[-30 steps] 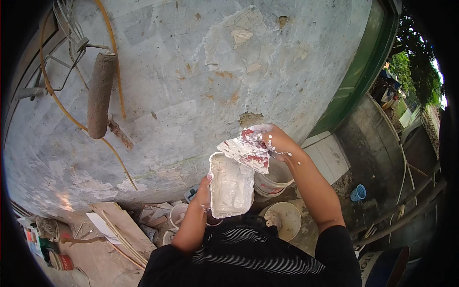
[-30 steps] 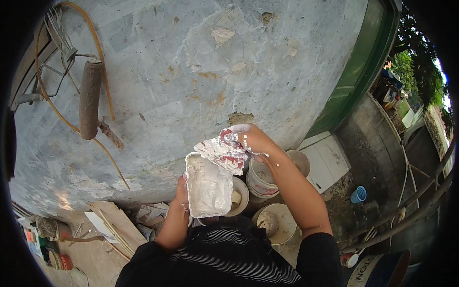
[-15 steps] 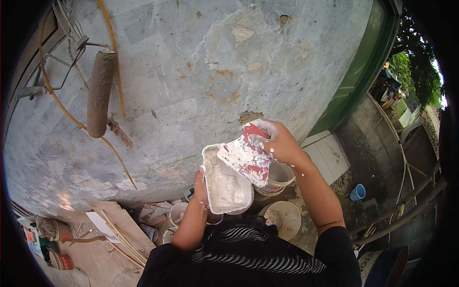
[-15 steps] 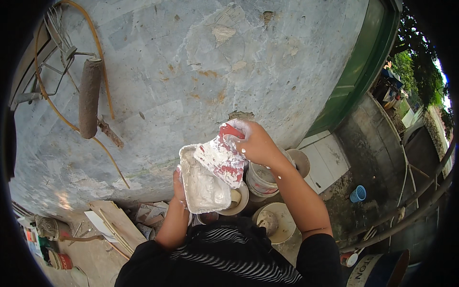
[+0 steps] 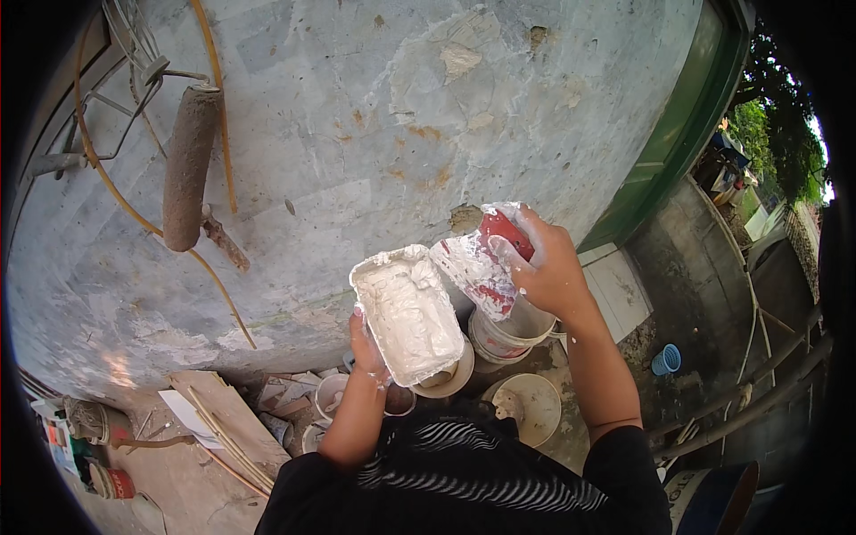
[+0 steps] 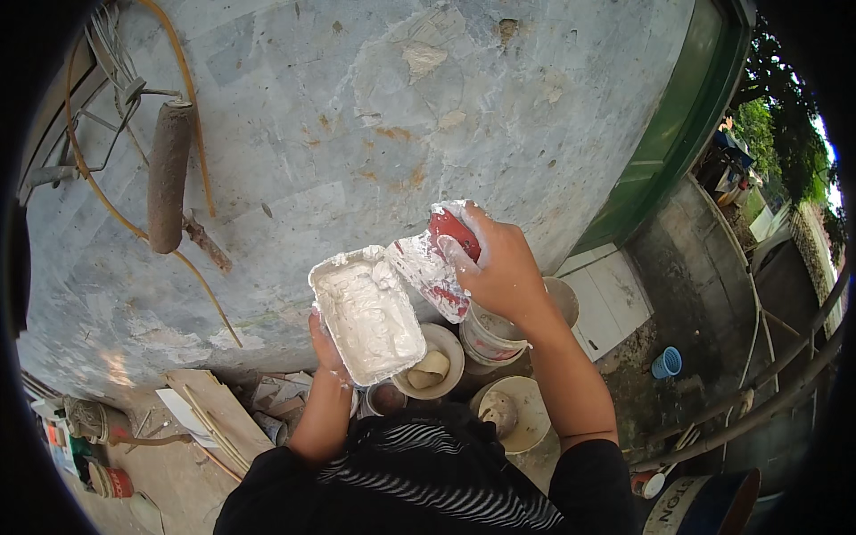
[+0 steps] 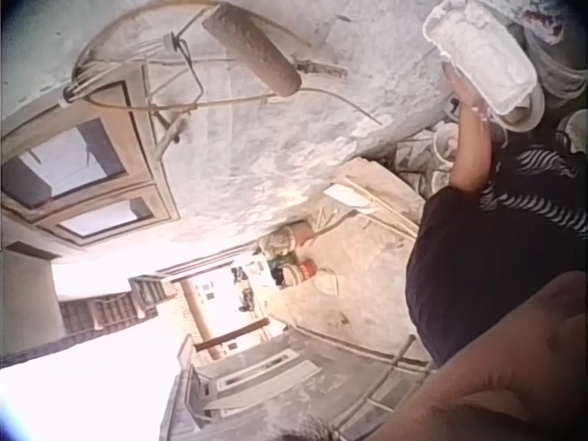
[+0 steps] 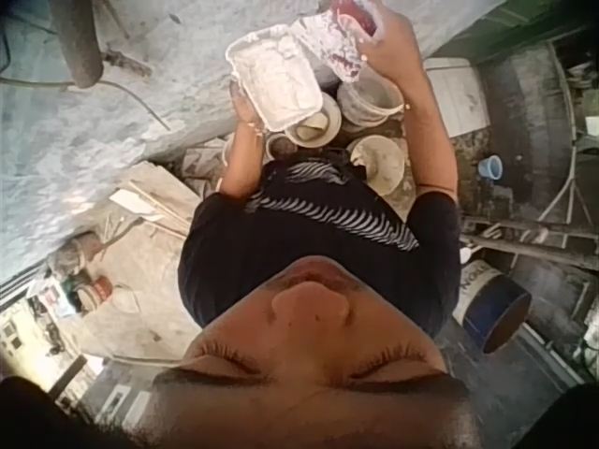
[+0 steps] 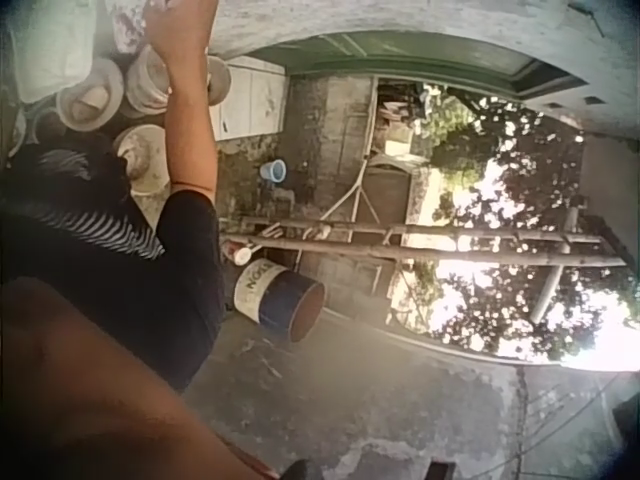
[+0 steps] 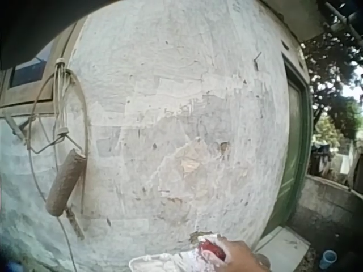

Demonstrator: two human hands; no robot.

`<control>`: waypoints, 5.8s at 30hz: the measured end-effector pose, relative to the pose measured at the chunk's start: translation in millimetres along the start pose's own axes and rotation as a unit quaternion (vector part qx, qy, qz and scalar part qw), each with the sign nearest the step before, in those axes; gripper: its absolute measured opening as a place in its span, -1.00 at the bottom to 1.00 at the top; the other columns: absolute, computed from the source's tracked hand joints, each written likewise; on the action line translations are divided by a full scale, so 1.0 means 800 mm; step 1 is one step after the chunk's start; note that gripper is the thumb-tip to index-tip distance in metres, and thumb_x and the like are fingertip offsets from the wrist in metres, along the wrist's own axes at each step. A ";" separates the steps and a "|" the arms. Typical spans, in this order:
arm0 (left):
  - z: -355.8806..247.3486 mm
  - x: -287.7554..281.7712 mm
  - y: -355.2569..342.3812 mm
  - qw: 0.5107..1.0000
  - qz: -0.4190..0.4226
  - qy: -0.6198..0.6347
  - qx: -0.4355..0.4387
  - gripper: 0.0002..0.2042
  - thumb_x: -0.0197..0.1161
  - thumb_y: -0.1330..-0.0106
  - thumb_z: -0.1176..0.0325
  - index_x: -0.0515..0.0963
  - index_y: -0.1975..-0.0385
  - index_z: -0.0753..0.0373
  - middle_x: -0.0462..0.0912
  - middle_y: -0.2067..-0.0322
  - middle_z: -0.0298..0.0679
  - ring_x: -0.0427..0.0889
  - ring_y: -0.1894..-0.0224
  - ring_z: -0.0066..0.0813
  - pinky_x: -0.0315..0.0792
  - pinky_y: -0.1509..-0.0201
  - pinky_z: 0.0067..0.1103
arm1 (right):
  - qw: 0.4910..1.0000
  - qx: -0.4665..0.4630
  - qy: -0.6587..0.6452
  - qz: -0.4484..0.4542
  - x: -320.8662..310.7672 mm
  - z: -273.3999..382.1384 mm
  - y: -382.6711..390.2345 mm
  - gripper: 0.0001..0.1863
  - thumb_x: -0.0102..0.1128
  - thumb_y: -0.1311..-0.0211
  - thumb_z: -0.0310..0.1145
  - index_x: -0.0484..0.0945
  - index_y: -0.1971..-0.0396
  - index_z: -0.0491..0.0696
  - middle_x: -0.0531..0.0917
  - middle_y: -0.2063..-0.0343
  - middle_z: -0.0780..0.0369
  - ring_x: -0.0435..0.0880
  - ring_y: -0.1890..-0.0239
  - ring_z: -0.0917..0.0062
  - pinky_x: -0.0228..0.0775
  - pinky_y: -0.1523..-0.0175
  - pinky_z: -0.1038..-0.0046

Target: Applying plaster to repair cracks and holes in a weathered exterior wall.

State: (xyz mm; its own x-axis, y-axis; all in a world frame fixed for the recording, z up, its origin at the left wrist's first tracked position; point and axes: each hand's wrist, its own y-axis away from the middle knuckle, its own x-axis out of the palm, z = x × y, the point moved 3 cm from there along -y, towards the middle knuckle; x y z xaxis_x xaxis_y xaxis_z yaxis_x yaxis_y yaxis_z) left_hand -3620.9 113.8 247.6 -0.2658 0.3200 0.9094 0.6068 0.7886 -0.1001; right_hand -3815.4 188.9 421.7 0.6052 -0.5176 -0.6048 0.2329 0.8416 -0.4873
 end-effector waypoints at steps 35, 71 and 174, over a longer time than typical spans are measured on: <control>-0.025 0.012 0.003 0.995 0.023 -0.046 0.084 -0.23 -0.12 -0.18 -0.21 0.05 -0.27 0.25 0.23 -0.19 -0.05 0.28 -0.19 -0.10 0.21 -0.24 -0.25 | 0.959 -0.178 0.030 0.217 0.083 0.054 0.023 -0.61 0.16 -0.04 -0.36 0.44 0.09 -0.12 0.61 0.39 0.05 0.58 0.38 0.13 0.42 0.32 0.26; -0.032 -0.009 0.005 0.971 0.023 -0.135 0.197 -0.14 -0.04 -0.10 -0.24 -0.06 -0.30 0.21 0.10 -0.26 -0.09 0.14 -0.27 -0.08 0.08 -0.31 -0.24 | 0.956 0.042 -0.164 0.239 0.136 -0.031 0.044 -0.57 0.17 -0.08 -0.54 0.33 0.02 -0.26 0.58 0.18 0.15 0.56 0.16 0.56 0.40 0.07 0.51; 0.002 0.035 -0.047 0.959 -0.162 -0.054 0.226 -0.34 -0.25 -0.26 -0.15 0.16 -0.22 0.21 0.32 -0.14 -0.09 0.34 -0.14 -0.12 0.26 -0.20 -0.26 | 0.649 0.308 -0.672 0.180 0.137 -0.145 -0.011 -0.59 0.04 -0.14 -0.60 0.33 -0.04 -0.25 0.54 0.11 0.12 0.55 0.07 0.43 0.40 -0.06 0.42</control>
State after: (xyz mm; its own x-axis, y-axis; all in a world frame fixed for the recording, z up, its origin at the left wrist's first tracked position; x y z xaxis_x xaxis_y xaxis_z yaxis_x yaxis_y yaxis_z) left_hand -3652.8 93.8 276.0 -0.4762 0.0534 0.8777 0.0987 0.9951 -0.0070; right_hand -3839.6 106.9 286.4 0.7250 -0.0180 0.6885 -0.0975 0.9869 0.1285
